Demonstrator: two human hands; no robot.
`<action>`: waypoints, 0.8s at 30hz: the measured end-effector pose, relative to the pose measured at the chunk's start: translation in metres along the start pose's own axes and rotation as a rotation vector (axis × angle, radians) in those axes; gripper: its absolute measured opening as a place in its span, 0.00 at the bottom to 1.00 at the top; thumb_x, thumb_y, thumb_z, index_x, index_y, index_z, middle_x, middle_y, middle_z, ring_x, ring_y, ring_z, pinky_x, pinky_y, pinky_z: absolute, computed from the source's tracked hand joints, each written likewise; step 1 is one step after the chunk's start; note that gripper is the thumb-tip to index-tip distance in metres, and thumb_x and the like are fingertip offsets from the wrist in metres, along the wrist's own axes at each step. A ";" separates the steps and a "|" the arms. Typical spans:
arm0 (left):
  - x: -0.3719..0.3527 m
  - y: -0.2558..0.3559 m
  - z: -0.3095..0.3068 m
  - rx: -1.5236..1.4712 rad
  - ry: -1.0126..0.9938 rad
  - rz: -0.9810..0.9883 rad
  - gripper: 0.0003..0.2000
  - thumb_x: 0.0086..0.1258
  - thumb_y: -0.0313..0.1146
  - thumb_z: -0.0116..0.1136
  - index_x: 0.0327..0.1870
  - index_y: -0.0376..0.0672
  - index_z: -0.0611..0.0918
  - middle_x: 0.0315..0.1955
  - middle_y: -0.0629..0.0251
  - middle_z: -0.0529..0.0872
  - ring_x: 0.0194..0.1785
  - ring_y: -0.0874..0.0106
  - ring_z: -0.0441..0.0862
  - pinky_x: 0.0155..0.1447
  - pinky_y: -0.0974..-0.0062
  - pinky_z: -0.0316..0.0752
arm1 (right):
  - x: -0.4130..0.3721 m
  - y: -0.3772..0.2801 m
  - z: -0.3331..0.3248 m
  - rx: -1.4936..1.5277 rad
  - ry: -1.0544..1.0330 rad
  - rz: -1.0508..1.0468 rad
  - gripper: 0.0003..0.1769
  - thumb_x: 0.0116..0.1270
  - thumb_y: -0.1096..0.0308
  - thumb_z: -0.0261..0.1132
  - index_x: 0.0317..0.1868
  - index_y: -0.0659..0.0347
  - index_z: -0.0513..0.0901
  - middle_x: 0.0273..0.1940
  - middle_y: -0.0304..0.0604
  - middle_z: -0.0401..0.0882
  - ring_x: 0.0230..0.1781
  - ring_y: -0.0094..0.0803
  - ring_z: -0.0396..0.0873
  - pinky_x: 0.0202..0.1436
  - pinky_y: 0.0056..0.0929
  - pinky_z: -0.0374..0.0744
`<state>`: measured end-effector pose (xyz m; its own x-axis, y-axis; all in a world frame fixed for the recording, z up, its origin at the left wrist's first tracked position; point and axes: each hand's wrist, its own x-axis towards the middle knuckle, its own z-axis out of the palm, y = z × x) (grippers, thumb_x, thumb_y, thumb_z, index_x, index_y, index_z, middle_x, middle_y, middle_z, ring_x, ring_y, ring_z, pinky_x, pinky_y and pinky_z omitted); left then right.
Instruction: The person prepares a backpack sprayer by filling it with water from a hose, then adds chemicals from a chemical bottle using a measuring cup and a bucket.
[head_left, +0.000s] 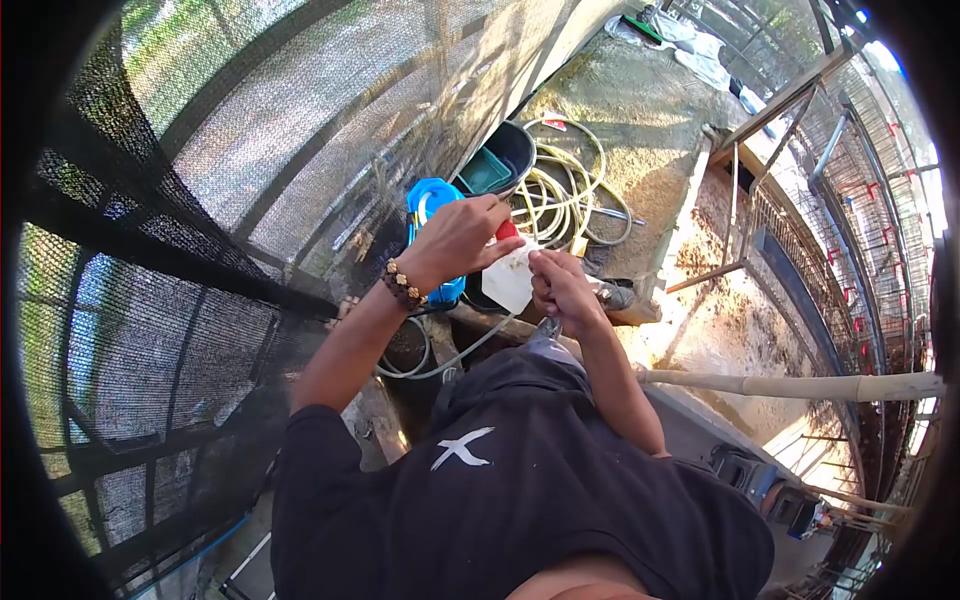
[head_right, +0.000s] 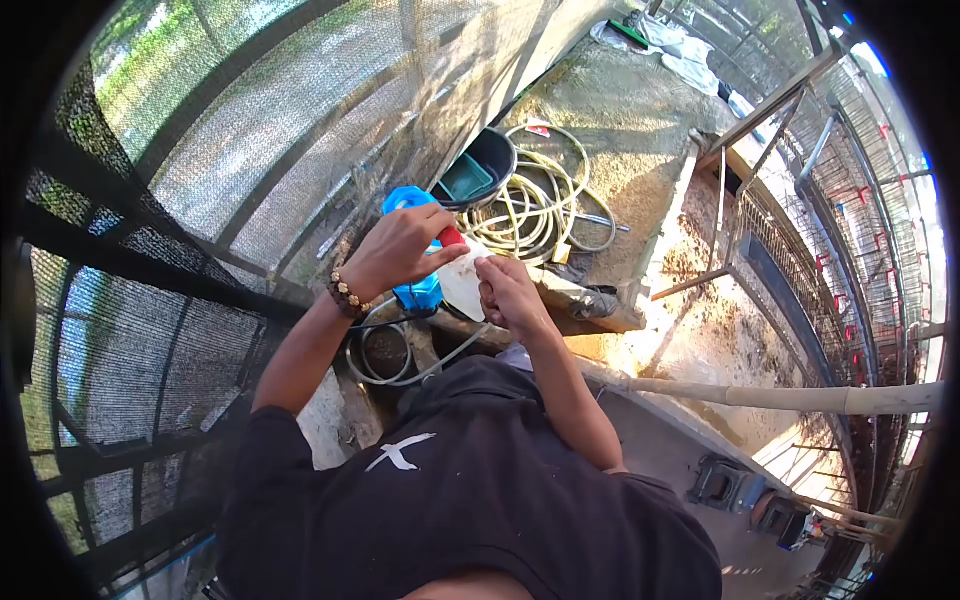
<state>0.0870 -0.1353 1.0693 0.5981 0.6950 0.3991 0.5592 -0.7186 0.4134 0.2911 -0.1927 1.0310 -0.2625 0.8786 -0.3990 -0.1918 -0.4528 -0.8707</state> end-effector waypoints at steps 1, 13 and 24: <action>-0.005 -0.001 0.002 -0.016 0.039 -0.068 0.17 0.67 0.44 0.66 0.37 0.36 0.81 0.30 0.55 0.83 0.34 0.55 0.82 0.40 0.62 0.76 | 0.002 0.006 0.001 -0.002 0.025 -0.009 0.19 0.78 0.57 0.55 0.28 0.55 0.68 0.16 0.28 0.60 0.09 0.16 0.56 0.11 0.19 0.57; -0.095 0.004 0.065 -1.573 0.608 -0.672 0.14 0.66 0.21 0.68 0.49 0.37 0.77 0.43 0.61 0.86 0.46 0.71 0.87 0.50 0.77 0.83 | -0.013 0.013 0.031 -0.349 0.263 -0.255 0.22 0.78 0.59 0.56 0.27 0.66 0.75 0.12 0.36 0.70 0.08 0.23 0.72 0.11 0.24 0.65; -0.072 0.047 0.040 -1.227 0.566 -0.449 0.21 0.62 0.14 0.66 0.56 0.33 0.77 0.51 0.59 0.83 0.54 0.71 0.84 0.58 0.75 0.82 | -0.025 -0.002 0.038 -0.576 0.192 -0.630 0.15 0.78 0.63 0.58 0.34 0.65 0.75 0.28 0.50 0.87 0.32 0.35 0.90 0.31 0.27 0.84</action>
<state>0.0937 -0.2204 1.0272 0.0365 0.9805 0.1930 -0.3818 -0.1648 0.9094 0.2617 -0.2194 1.0533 -0.0945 0.9733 0.2094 0.2737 0.2276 -0.9345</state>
